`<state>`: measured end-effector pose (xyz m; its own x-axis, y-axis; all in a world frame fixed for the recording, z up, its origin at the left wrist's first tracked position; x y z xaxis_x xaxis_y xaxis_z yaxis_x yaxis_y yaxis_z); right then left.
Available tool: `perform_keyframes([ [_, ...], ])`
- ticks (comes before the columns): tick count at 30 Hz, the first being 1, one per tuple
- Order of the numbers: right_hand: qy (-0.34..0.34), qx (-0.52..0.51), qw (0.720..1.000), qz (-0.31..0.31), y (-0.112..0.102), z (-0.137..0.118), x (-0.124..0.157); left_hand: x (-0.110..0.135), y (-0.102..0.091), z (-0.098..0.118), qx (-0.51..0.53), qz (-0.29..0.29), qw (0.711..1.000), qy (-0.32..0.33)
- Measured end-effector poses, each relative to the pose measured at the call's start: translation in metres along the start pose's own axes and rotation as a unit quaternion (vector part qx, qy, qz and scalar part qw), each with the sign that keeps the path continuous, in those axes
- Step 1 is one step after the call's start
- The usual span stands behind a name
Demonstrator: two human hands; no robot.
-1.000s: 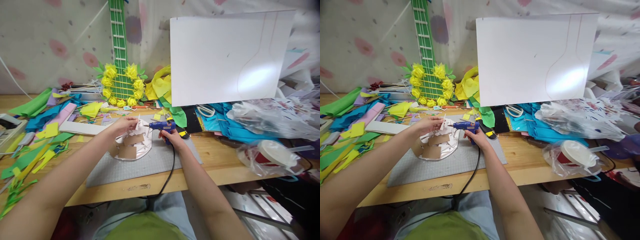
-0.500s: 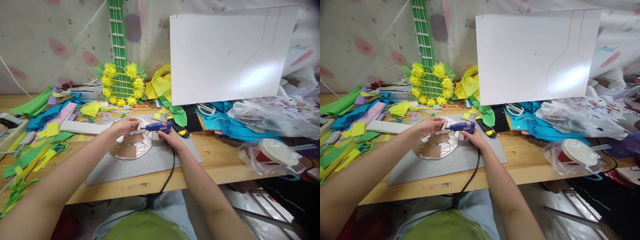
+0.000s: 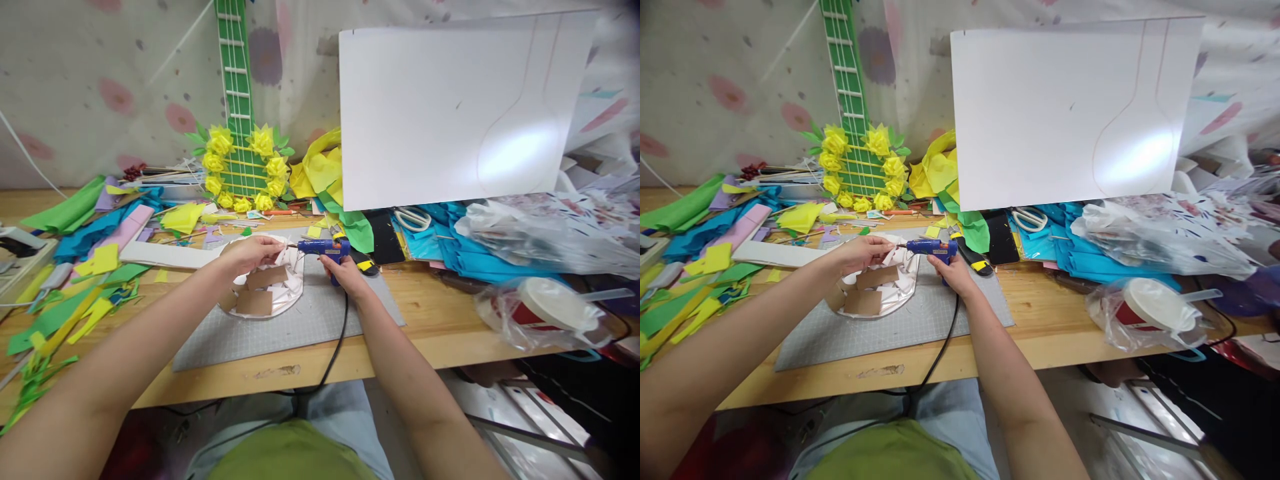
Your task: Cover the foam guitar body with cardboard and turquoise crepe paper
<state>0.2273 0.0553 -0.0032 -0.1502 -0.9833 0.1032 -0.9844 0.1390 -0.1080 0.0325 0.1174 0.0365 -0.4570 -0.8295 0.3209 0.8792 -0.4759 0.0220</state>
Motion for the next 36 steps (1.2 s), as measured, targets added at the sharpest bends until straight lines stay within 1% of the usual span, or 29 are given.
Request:
perform_keyframes([
  [4, 0.007, 0.001, 1.000, 0.022, -0.004, 0.002, -0.001, 0.002, 0.001, -0.001, 0.000, -0.009, 1.000, -0.004],
  [12, -0.001, -0.005, 0.999, 0.041, -0.008, 0.005, -0.004, 0.006, 0.001, -0.001, -0.031, -0.040, 0.999, -0.014],
  [17, -0.001, 0.012, 0.998, 0.069, -0.011, 0.008, -0.008, 0.007, -0.001, -0.002, -0.016, -0.047, 0.998, -0.026],
  [18, 0.003, 0.029, 0.996, 0.086, -0.012, 0.008, -0.010, 0.007, -0.002, -0.001, -0.005, -0.042, 0.999, -0.023],
  [20, 0.015, 0.093, 0.986, 0.140, -0.015, 0.006, -0.016, 0.005, -0.004, 0.002, 0.025, -0.021, 0.999, -0.006],
  [22, 0.027, 0.183, 0.964, 0.189, -0.015, 0.001, -0.023, 0.004, -0.006, 0.006, 0.058, 0.012, 0.998, 0.016],
  [23, 0.032, 0.229, 0.952, 0.200, -0.014, -0.001, -0.027, 0.003, -0.007, 0.009, 0.074, 0.027, 0.996, 0.027],
  [26, 0.032, 0.328, 0.925, 0.191, -0.006, -0.005, -0.037, 0.004, -0.006, 0.014, 0.114, 0.043, 0.991, 0.062],
  [28, 0.000, 0.334, 0.921, 0.197, -0.005, -0.009, -0.037, 0.005, -0.003, 0.015, 0.130, 0.037, 0.988, 0.081],
  [29, -0.034, 0.319, 0.923, 0.213, -0.005, -0.013, -0.034, 0.006, -0.002, 0.014, 0.136, 0.036, 0.986, 0.087],
  [31, -0.131, 0.273, 0.915, 0.265, -0.009, -0.027, -0.020, 0.007, 0.001, 0.012, 0.148, 0.031, 0.984, 0.094],
  [33, -0.234, 0.228, 0.892, 0.311, -0.011, -0.045, -0.001, 0.007, 0.005, 0.009, 0.155, 0.019, 0.983, 0.098],
  [34, -0.272, 0.207, 0.885, 0.317, -0.010, -0.053, 0.008, 0.006, 0.007, 0.007, 0.154, 0.009, 0.983, 0.097],
  [35, -0.290, 0.181, 0.890, 0.302, -0.007, -0.060, 0.013, 0.006, 0.010, 0.006, 0.151, 0.001, 0.984, 0.096],
  [36, -0.287, 0.148, 0.908, 0.266, -0.002, -0.065, 0.015, 0.005, 0.011, 0.005, 0.149, -0.005, 0.985, 0.093],
])
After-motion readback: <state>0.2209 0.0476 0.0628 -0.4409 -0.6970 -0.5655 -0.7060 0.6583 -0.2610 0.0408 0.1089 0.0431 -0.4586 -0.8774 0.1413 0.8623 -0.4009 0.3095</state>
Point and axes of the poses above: each hand's wrist, its own x-axis away from the middle knuckle, its own y-axis out of the palm, z = x × y, the point moved 6 cm from there along -x, towards the middle knuckle, and after that the axes turned 5 degrees about y, right-handed, at the moved point
